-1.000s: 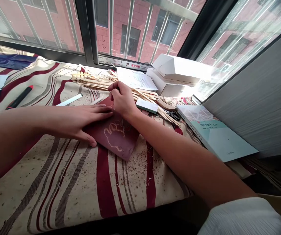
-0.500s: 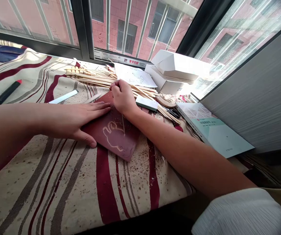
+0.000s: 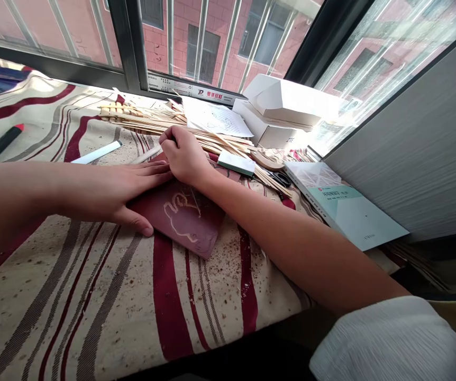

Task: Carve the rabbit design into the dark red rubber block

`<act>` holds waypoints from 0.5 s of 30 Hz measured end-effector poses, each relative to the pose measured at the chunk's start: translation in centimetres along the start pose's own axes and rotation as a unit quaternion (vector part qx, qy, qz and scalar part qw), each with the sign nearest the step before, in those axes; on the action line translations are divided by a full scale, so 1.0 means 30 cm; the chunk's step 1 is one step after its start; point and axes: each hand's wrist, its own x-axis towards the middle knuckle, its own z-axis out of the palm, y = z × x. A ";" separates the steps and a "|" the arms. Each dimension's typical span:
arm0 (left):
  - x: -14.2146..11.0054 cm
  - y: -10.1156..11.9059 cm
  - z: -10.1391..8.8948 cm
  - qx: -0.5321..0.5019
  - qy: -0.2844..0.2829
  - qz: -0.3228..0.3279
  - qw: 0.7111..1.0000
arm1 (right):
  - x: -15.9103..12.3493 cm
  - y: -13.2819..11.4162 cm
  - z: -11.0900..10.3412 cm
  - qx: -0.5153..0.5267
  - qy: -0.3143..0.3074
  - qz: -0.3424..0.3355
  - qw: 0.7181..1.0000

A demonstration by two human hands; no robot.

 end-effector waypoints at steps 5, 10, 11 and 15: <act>0.000 -0.011 -0.001 -0.003 -0.007 -0.002 1.000 | 0.009 0.013 -0.003 -0.010 0.050 0.008 0.999; 0.007 -0.011 -0.007 -0.012 -0.041 -0.032 0.999 | -0.001 0.023 -0.008 0.034 0.074 -0.001 0.997; 0.007 -0.013 -0.006 -0.013 -0.041 -0.033 0.999 | -0.004 0.022 -0.008 0.044 0.080 -0.001 0.996; 0.003 -0.027 0.008 -0.019 -0.029 -0.020 0.999 | -0.004 0.038 -0.001 0.070 0.100 0.008 0.993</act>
